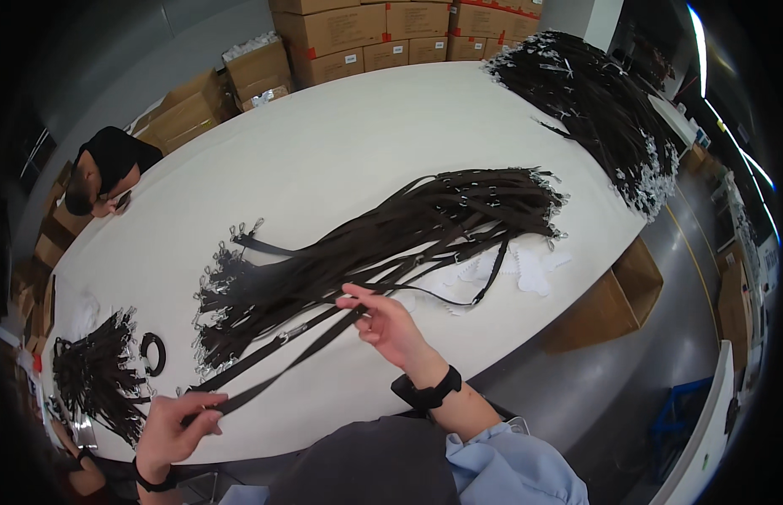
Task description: Checking and rolling leather straps with hardware in a workshop setting.
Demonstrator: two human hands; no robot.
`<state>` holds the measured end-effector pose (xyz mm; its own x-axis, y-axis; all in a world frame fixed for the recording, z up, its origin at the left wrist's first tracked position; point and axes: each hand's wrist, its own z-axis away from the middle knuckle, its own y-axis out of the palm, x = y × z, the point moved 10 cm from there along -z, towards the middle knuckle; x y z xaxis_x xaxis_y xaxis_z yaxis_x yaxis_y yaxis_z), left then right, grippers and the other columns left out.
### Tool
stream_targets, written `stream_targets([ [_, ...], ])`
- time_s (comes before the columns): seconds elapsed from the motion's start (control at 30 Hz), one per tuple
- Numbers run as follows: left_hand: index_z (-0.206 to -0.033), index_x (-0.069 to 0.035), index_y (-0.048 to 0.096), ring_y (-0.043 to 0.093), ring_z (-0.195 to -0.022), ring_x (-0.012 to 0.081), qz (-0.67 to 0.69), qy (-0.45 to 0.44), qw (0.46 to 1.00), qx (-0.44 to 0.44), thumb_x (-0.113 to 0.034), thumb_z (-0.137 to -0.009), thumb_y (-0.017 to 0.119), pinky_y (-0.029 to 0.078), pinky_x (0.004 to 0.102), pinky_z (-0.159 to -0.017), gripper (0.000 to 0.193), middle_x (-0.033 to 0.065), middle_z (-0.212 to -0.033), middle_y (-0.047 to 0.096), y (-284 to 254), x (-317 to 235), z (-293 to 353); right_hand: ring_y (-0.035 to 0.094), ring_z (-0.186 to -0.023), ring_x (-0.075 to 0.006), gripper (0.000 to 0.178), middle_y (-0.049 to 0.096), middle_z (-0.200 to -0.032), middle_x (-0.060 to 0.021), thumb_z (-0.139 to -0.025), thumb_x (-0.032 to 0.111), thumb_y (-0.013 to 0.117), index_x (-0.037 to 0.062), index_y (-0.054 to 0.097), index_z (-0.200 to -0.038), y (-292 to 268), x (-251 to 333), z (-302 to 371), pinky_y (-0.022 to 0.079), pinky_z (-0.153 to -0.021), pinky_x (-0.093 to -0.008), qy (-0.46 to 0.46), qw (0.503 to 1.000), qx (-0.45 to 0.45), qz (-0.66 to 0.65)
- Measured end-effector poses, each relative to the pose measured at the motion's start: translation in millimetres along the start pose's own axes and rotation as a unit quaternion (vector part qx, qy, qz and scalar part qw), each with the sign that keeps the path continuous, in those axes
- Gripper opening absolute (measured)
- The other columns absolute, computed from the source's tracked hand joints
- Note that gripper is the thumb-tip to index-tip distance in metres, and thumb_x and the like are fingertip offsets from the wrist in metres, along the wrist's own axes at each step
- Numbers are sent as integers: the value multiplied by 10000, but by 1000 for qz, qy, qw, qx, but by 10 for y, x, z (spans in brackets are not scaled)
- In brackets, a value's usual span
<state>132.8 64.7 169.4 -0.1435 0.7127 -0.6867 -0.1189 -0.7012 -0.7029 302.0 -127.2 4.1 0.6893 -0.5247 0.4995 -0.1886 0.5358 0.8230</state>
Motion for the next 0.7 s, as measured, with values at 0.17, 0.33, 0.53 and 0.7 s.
stream_targets([
  [0.17,-992,7,663,663,-588,140,-13,-78,996,-30,-62,-810,612,471,218,-522,201,102,-626,655,46,217,579,346,-468,13,247,629,-946,-15,-896,205,560,42,601,-1077,-845,307,-160,275,-416,-117,-78,985,-154,-5],
  [0.33,-909,27,660,632,-558,110,64,-188,976,-93,-103,-829,618,451,211,-511,158,105,-616,649,189,827,1022,415,-532,-70,493,605,-1148,-122,-909,212,474,31,366,-1354,25,430,-42,327,-454,-181,-27,998,57,31],
  [0.53,-847,23,645,495,-508,48,246,-284,922,-95,-181,-864,613,355,203,-454,207,17,-596,592,594,1281,1731,596,-574,-151,533,567,-1167,-205,-976,222,327,-45,165,-1408,1007,545,238,413,-427,-204,-34,911,410,28],
  [0.7,-966,-3,627,399,-455,25,461,-167,859,-144,-189,-921,538,292,184,-418,211,-22,-571,508,687,1013,1622,475,-1203,-273,433,422,-1322,-143,-927,193,517,-19,395,-1284,440,-196,-122,470,-913,-355,-77,962,7,261],
])
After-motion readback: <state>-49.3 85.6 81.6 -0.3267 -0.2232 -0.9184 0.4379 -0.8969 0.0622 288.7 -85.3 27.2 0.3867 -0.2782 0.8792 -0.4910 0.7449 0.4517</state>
